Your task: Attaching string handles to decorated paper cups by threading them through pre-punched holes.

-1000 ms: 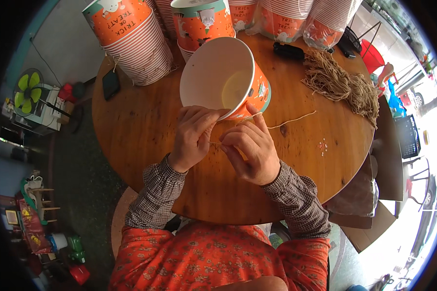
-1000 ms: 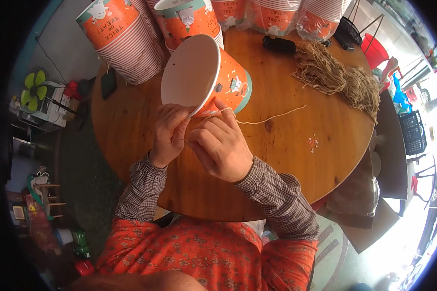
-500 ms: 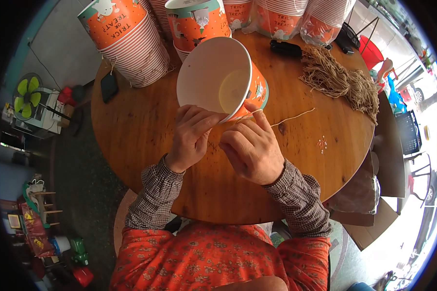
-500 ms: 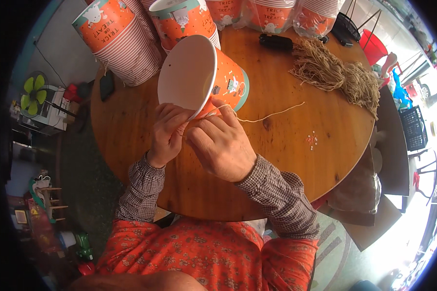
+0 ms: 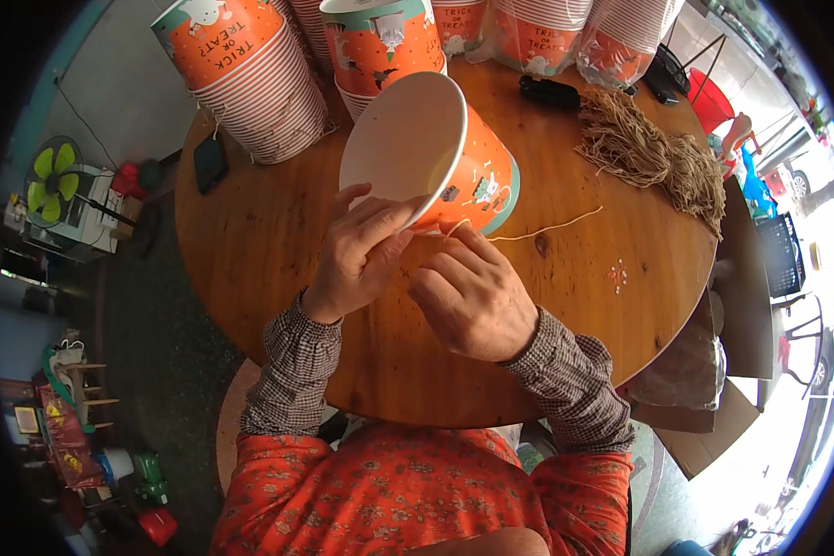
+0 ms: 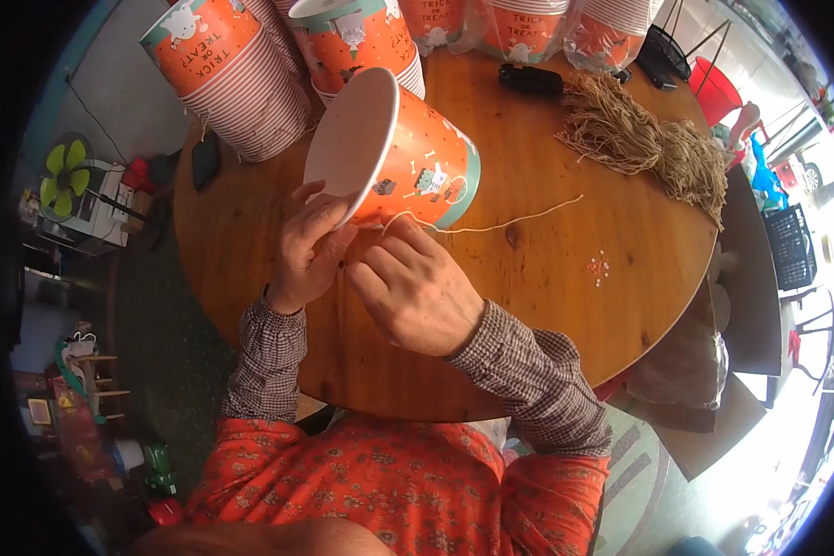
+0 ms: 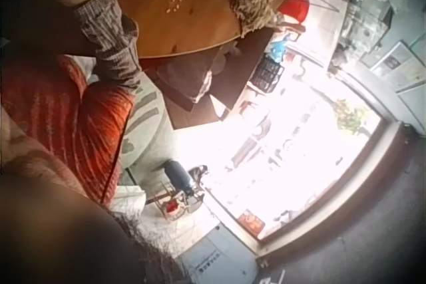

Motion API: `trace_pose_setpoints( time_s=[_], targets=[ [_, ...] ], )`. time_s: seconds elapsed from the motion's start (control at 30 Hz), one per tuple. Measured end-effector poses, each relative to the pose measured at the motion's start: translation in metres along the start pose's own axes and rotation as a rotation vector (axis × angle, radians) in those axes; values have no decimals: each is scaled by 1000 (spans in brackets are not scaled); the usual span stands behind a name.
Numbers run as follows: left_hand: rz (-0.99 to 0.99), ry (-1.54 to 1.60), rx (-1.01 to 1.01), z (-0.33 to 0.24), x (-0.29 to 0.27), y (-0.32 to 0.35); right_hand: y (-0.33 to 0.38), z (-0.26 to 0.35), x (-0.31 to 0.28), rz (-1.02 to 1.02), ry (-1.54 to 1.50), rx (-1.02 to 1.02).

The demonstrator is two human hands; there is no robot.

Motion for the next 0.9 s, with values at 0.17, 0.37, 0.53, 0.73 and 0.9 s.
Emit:
trace_pose_setpoints(
  time_s=[0.17,0.37,0.53,0.73,0.9],
  targets=[
    [-57,87,-149,4,-2,6,-1,3,1,39,25,26],
    [-41,2,-45,-9,-1,2,-2,6,1,55,21,19],
    [-13,34,-47,-9,-1,1,-3,7,-2,24,9,50],
    [26,32,-23,-6,1,2,-4,8,-5,17,0,45],
    [50,21,-44,-9,2,2,-5,10,-8,25,-5,55]
  ],
)
Point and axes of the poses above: each hand's wrist, its own y-axis away from the middle knuckle, its own x-axis out of the palm, z = x × y, the point moved 3 cm from there along -y, towards the middle knuckle, and after that the axes turned 9 degrees about -x, right-handed, at the moved point
